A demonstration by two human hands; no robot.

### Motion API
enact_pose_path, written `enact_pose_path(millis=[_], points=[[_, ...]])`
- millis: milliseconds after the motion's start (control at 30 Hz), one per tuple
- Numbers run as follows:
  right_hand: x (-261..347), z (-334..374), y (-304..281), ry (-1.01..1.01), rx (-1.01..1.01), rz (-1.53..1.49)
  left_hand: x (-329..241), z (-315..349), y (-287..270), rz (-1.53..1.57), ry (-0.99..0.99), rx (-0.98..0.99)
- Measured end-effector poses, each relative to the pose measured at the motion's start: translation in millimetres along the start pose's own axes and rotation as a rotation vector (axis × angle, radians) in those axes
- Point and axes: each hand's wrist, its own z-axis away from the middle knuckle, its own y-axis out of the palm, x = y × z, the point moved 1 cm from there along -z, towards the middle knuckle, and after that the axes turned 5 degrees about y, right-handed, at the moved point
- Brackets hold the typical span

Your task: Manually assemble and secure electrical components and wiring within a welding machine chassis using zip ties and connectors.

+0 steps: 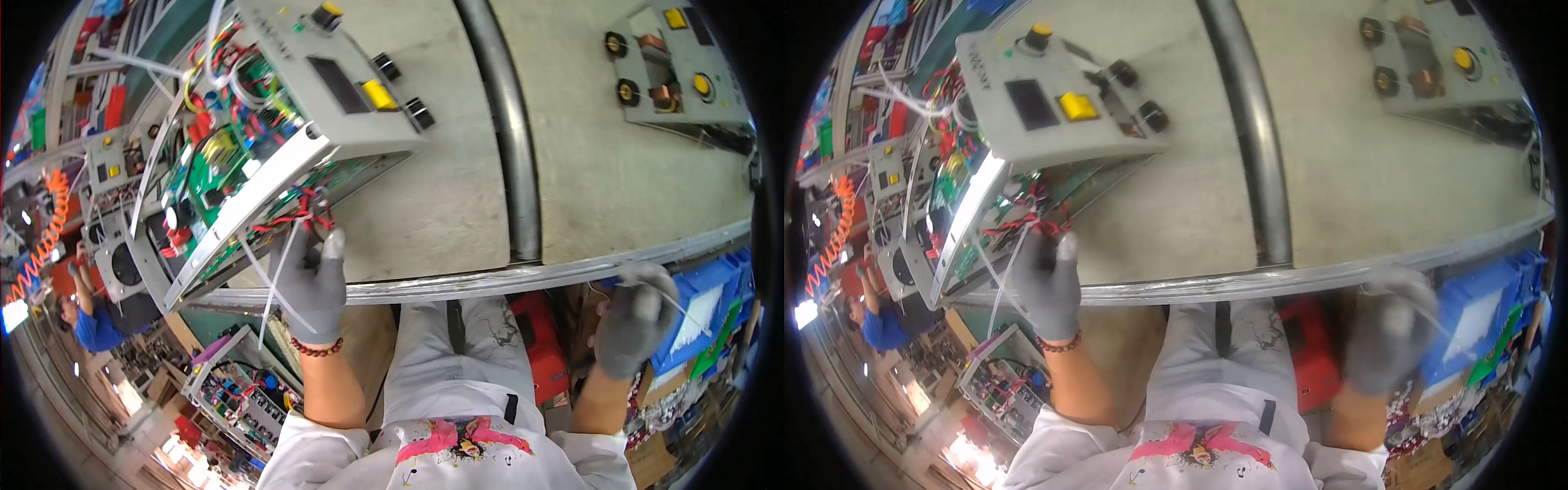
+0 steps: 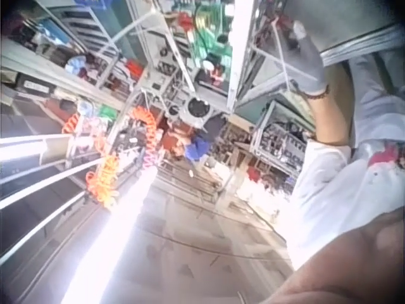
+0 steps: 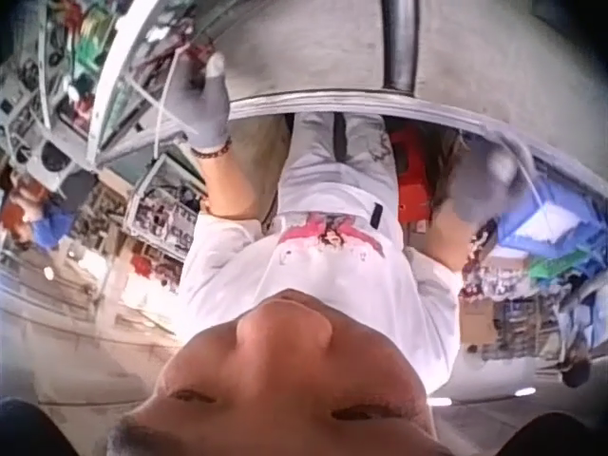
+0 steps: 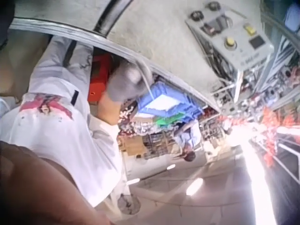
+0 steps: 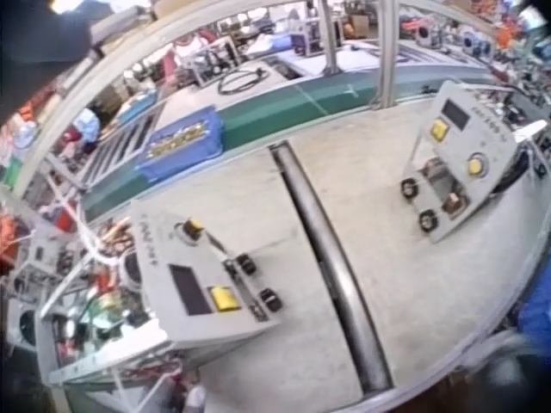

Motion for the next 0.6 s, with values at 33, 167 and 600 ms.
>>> enact_pose_path(millis=[33,167,600], points=[[-5,7,41,-0.148,0.138,-0.069,-2,-2,-1,-0.011,-0.018,0.014],[-15,7,144,-0.451,0.624,0.263,0,-4,24,0.241,-0.129,0.003],[-28,0,258,-0.548,0.683,0.187,24,6,58,0.16,0.198,-0.332]])
